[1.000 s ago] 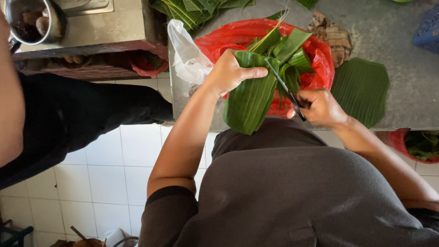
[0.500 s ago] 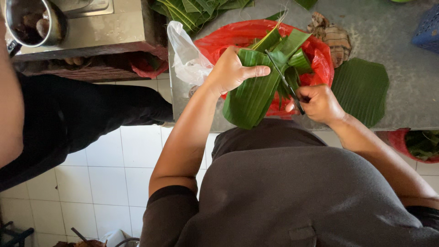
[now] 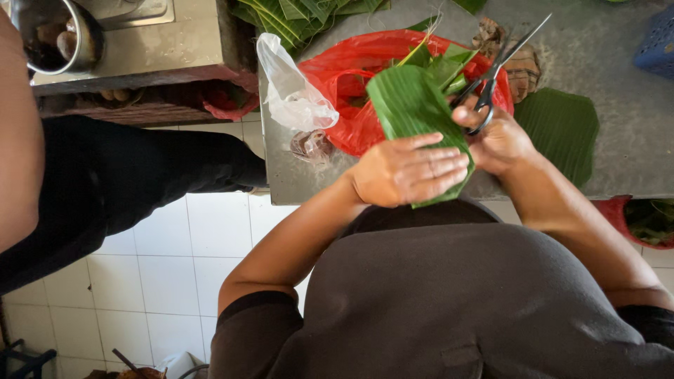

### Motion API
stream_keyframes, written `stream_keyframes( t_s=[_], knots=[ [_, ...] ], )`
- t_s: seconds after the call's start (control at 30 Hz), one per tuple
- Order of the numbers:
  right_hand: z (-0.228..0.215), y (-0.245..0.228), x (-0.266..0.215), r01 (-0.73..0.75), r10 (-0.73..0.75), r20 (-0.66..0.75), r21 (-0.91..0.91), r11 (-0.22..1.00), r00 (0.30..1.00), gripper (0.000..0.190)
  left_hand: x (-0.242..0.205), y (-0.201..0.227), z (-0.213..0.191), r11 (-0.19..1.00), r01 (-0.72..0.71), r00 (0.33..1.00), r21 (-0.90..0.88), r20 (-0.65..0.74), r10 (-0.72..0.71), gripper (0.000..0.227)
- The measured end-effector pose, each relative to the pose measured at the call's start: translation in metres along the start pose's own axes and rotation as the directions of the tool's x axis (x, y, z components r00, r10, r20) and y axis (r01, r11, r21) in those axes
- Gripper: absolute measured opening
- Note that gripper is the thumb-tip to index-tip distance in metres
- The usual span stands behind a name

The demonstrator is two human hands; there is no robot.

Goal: The person trims and sorts banana leaves using scissors, stacking the cut pieces onto a pile and placing scraps into a red plastic bag.

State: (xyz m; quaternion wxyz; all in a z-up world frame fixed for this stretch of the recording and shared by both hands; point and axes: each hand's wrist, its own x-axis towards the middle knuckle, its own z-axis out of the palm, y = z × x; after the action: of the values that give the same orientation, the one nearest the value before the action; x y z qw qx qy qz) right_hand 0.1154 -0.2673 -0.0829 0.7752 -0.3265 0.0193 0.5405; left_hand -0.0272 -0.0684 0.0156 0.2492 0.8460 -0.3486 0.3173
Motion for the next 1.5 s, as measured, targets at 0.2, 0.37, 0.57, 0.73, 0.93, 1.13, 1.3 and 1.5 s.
stream_keyframes(
  t_s=[0.2, 0.37, 0.57, 0.73, 0.93, 1.13, 1.3, 1.5],
  knots=[
    [0.04, -0.024, -0.005, 0.248, -0.296, -0.142, -0.281, 0.927, 0.945, 0.042, -0.018, -0.005, 0.01, 0.708, 0.706, 0.706, -0.024, -0.049, -0.706, 0.05],
    [0.082, -0.029, -0.022, 0.401, -0.398, 0.074, -0.301, 0.865, 0.914, 0.053, -0.039, -0.045, 0.013, 0.019, 0.391, 0.248, -0.92, 0.086, -0.965, 0.061],
    [0.079, -0.015, -0.028, 0.307, -0.398, 0.026, -0.682, 0.664, 0.917, 0.048, -0.047, -0.052, 0.025, -0.254, 0.358, 0.299, -0.898, 0.368, -0.88, 0.043],
    [0.039, -0.037, -0.043, 0.137, -0.214, 0.044, -0.887, 0.441, 0.976, 0.049, -0.048, -0.056, 0.006, -0.251, 0.379, 0.175, -0.891, 0.335, -0.926, 0.036],
    [0.005, -0.056, -0.042, -0.082, 0.033, -0.083, -0.996, -0.018, 0.996, 0.062, -0.053, -0.066, 0.015, -0.143, 0.478, 0.207, -0.867, 0.269, -0.94, 0.037],
    [-0.011, -0.054, -0.03, -0.075, 0.074, -0.07, -0.994, 0.075, 0.995, 0.056, -0.058, -0.071, 0.031, -0.093, 0.45, 0.3, -0.888, 0.249, -0.921, 0.039],
    [-0.001, -0.049, -0.029, -0.084, -0.01, -0.084, -0.995, -0.048, 0.996, 0.025, -0.057, -0.064, 0.019, -0.087, 0.48, 0.283, -0.873, 0.248, -0.926, 0.041],
    [0.016, -0.037, -0.029, -0.093, -0.166, -0.04, -0.942, -0.321, 0.985, 0.021, -0.048, -0.058, -0.002, -0.126, 0.52, 0.257, -0.845, 0.296, -0.92, 0.041]
  ],
)
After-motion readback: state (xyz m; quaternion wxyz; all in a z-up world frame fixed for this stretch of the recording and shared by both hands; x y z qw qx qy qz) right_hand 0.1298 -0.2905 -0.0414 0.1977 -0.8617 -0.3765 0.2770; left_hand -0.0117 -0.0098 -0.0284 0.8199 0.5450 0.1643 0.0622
